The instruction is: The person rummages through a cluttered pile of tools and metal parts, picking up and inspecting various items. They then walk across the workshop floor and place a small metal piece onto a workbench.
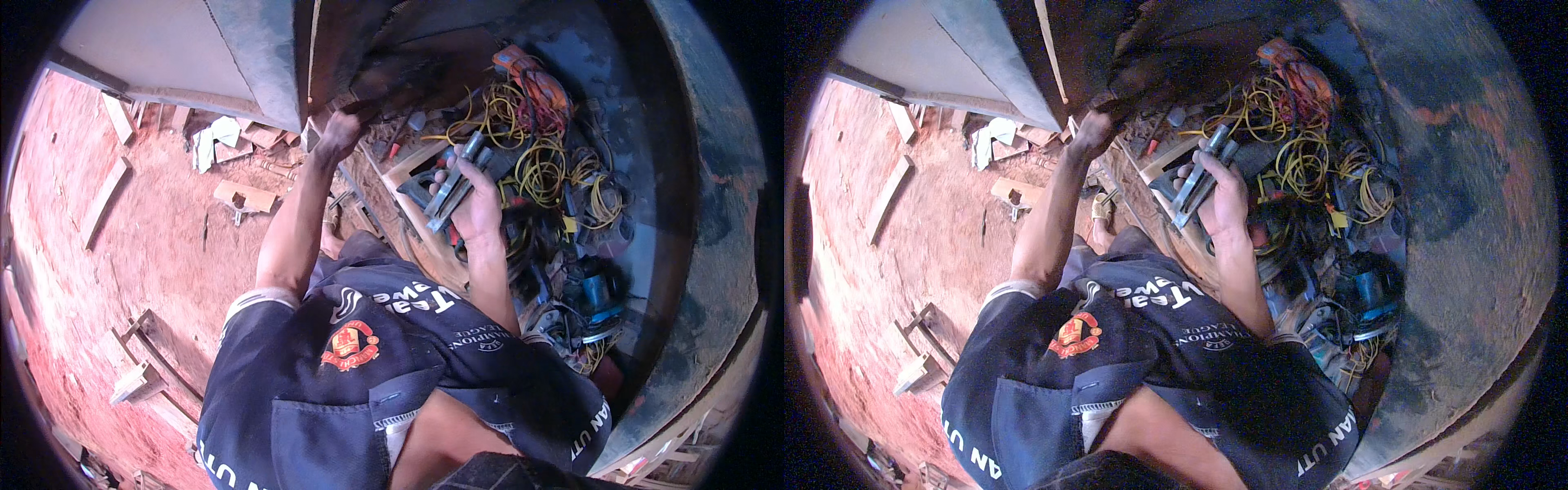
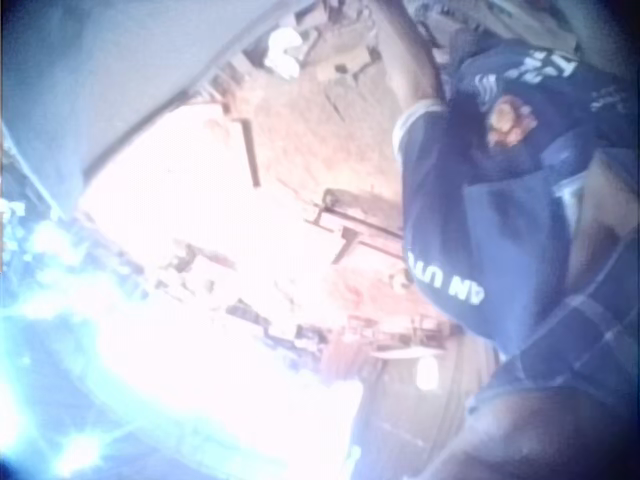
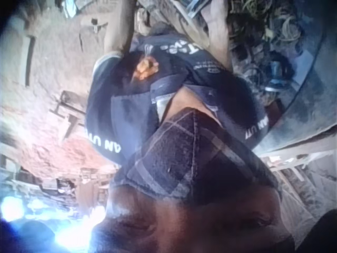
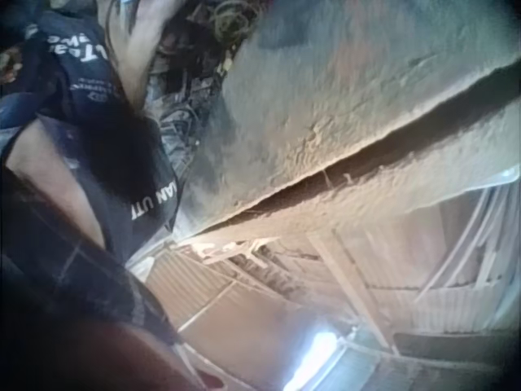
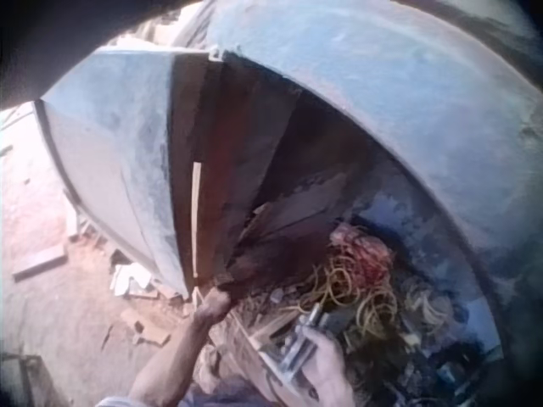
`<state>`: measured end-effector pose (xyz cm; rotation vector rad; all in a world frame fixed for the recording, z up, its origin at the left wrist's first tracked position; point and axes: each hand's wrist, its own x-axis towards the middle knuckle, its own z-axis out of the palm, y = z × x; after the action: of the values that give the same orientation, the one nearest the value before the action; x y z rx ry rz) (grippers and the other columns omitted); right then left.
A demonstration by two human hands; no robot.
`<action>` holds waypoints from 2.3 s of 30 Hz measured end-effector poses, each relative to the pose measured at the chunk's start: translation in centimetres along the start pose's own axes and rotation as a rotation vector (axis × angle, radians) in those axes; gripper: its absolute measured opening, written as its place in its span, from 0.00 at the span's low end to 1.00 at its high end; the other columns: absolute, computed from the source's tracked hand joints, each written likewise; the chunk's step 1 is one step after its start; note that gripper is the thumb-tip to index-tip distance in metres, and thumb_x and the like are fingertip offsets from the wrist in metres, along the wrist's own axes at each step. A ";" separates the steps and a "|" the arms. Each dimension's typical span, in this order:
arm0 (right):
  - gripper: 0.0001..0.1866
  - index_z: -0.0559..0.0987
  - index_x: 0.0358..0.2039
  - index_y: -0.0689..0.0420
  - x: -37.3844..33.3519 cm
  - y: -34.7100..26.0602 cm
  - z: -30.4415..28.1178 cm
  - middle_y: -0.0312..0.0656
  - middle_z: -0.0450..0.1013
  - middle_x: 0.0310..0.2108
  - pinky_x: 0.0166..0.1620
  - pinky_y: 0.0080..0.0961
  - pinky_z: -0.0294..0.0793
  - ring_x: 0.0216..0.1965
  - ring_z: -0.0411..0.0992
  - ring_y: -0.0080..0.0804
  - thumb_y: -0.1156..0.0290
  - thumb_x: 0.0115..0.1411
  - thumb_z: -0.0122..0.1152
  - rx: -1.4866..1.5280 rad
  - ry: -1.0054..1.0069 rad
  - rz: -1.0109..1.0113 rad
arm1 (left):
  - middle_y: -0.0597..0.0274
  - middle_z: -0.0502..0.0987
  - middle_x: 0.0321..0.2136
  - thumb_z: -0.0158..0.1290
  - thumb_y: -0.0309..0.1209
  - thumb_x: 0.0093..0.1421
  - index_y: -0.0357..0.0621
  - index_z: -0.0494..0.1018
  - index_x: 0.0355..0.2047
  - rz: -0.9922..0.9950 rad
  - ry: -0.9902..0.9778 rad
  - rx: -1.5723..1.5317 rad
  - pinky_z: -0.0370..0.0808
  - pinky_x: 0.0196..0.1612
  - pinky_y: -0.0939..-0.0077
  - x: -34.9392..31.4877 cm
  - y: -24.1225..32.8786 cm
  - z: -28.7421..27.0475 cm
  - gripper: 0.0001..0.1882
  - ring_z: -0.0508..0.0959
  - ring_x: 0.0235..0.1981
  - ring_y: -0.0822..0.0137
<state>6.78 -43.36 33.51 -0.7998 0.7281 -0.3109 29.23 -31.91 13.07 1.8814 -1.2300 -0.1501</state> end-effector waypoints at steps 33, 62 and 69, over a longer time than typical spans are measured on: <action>0.13 0.77 0.48 0.56 2.3 4.4 4.1 0.37 0.74 0.32 0.38 0.37 0.80 0.33 0.76 0.33 0.66 0.64 0.61 0.216 -0.192 0.059 | 0.63 0.76 0.36 0.54 0.32 0.68 0.33 0.68 0.60 -0.735 0.058 -1.463 0.71 0.40 0.78 -19.3 12.3 -9.3 0.24 0.74 0.34 0.72; 0.14 0.78 0.45 0.56 4.1 -1.6 -0.2 0.35 0.75 0.32 0.35 0.33 0.76 0.31 0.74 0.27 0.63 0.63 0.64 0.034 -0.222 0.092 | 0.63 0.80 0.43 0.55 0.35 0.67 0.36 0.71 0.58 -0.706 -0.159 -1.536 0.72 0.40 0.82 -14.7 13.6 -5.5 0.22 0.77 0.38 0.74; 0.13 0.78 0.44 0.53 5.2 -2.9 -1.3 0.31 0.75 0.33 0.35 0.30 0.76 0.29 0.73 0.23 0.62 0.61 0.66 -0.204 -0.173 0.023 | 0.55 0.79 0.45 0.54 0.32 0.67 0.31 0.68 0.59 -0.700 -0.254 -1.487 0.74 0.45 0.74 -14.0 13.2 -5.1 0.24 0.78 0.40 0.65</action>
<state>9.65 -48.66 32.56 -0.9976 0.6117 -0.1459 15.64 -19.70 20.89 0.8205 -0.2359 -1.2967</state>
